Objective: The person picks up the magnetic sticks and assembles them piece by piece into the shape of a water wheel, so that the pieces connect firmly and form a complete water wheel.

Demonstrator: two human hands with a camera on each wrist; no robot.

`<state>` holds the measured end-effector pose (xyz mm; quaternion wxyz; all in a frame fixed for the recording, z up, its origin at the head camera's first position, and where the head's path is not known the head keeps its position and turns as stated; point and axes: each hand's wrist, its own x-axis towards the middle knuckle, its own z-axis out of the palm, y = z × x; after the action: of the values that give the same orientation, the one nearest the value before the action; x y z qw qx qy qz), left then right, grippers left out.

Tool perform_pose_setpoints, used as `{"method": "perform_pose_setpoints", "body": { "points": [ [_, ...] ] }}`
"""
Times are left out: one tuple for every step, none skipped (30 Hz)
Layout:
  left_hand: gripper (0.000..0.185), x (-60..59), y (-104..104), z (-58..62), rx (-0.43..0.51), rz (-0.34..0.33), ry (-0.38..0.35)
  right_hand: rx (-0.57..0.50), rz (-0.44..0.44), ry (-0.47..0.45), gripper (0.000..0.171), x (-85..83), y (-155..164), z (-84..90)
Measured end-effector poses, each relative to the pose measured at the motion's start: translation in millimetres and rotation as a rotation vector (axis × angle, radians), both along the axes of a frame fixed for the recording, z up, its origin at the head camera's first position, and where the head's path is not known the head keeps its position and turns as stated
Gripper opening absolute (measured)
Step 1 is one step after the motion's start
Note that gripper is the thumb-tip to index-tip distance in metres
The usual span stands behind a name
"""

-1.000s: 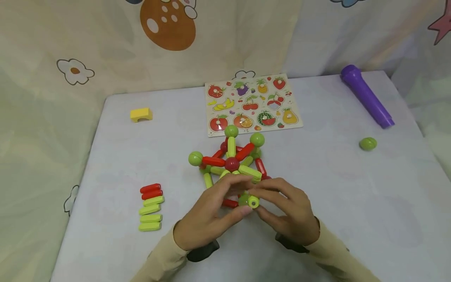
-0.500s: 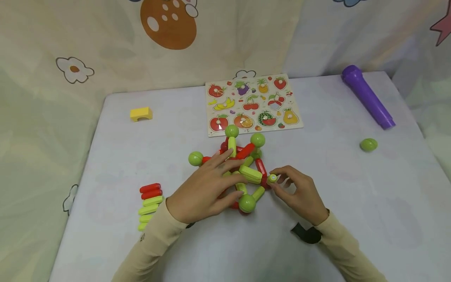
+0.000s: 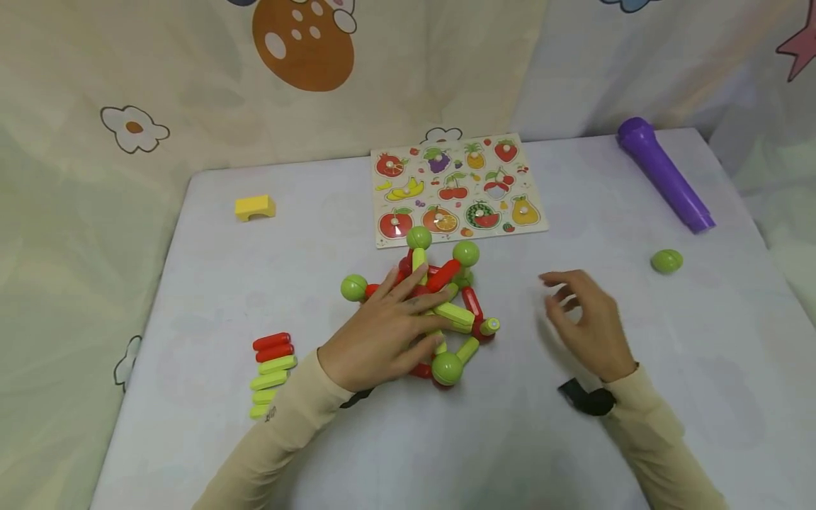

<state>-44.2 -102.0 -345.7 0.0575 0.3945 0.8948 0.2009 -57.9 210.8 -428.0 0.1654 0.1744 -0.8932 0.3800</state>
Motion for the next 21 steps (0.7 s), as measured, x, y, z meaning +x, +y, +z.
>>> {"method": "perform_pose_setpoints", "body": {
  "points": [
    [0.026, -0.1, 0, -1.6, 0.0, -0.006, 0.009, 0.025, -0.08, 0.023, 0.031, -7.4, 12, 0.2],
    [0.026, -0.3, 0, -3.1, -0.001, -0.011, 0.017, 0.054, -0.164, 0.032, 0.031, -14.8, 25, -0.2],
    [0.027, -0.5, 0, -4.9, 0.003, -0.011, 0.016, 0.092, -0.246, 0.023, 0.031, -22.1, 38, -0.1],
    [0.027, -0.8, 0, -6.3, 0.007, -0.012, 0.016, 0.132, -0.314, 0.001, 0.034, -29.4, 52, -0.1],
    [0.028, -1.1, 0, -7.5, 0.008, -0.014, 0.017, 0.176, -0.37, -0.04, 0.037, -36.1, 66, 0.5],
    [0.028, -1.2, -1, -8.7, 0.011, -0.017, 0.023, 0.221, -0.411, -0.09, 0.042, -42.3, 79, 1.1],
    [0.029, -1.6, 0, -10.1, 0.012, -0.016, 0.025, 0.266, -0.436, -0.153, 0.046, -47.6, 92, 1.7],
    [0.029, -1.8, 0, -11.1, 0.014, -0.014, 0.024, 0.303, -0.449, -0.222, 0.049, -51.6, 103, 2.1],
    [0.03, -2.0, 0, -11.8, 0.018, -0.012, 0.023, 0.335, -0.448, -0.281, 0.05, -54.7, 113, 2.3],
    [0.03, -2.1, 0, -12.2, 0.017, -0.015, 0.026, 0.356, -0.431, -0.327, 0.049, -56.9, 121, 2.1],
    [0.03, -2.3, 0, -12.7, 0.02, -0.017, 0.025, 0.376, -0.414, -0.356, 0.046, -57.9, 126, 1.4],
    [0.03, -2.5, 0, -13.0, 0.024, -0.017, 0.024, 0.385, -0.394, -0.37, 0.043, -58.3, 130, 0.0],
    [0.03, -2.8, 0, -13.5, 0.028, -0.017, 0.021, 0.385, -0.37, -0.379, 0.039, -57.7, 132, -0.9],
    [0.03, -3.1, 0, -13.8, 0.031, -0.019, 0.02, 0.377, -0.349, -0.371, 0.036, -56.8, 132, -2.3],
    [0.03, -3.3, 1, -14.0, 0.036, -0.022, 0.018, 0.359, -0.331, -0.345, 0.033, -55.6, 130, -3.6],
    [0.03, -3.5, 1, -14.2, 0.038, -0.024, 0.016, 0.334, -0.314, -0.32, 0.031, -53.4, 126, -4.2],
    [0.03, -3.8, 1, -14.5, 0.042, -0.025, 0.016, 0.305, -0.298, -0.299, 0.032, -50.3, 121, -3.8],
    [0.03, -4.1, 1, -14.8, 0.046, -0.027, 0.018, 0.258, -0.28, -0.274, 0.033, -46.5, 113, -2.7],
    [0.029, -4.3, 1, -15.1, 0.05, -0.028, 0.018, 0.203, -0.248, -0.234, 0.035, -42.0, 102, -1.3],
    [0.029, -4.4, 1, -15.5, 0.052, -0.029, 0.019, 0.144, -0.209, -0.197, 0.038, -36.7, 90, 0.8],
    [0.029, -4.6, 1, -15.9, 0.057, -0.03, 0.018, 0.085, -0.154, -0.16, 0.04, -30.5, 75, 3.8]
  ]
}}
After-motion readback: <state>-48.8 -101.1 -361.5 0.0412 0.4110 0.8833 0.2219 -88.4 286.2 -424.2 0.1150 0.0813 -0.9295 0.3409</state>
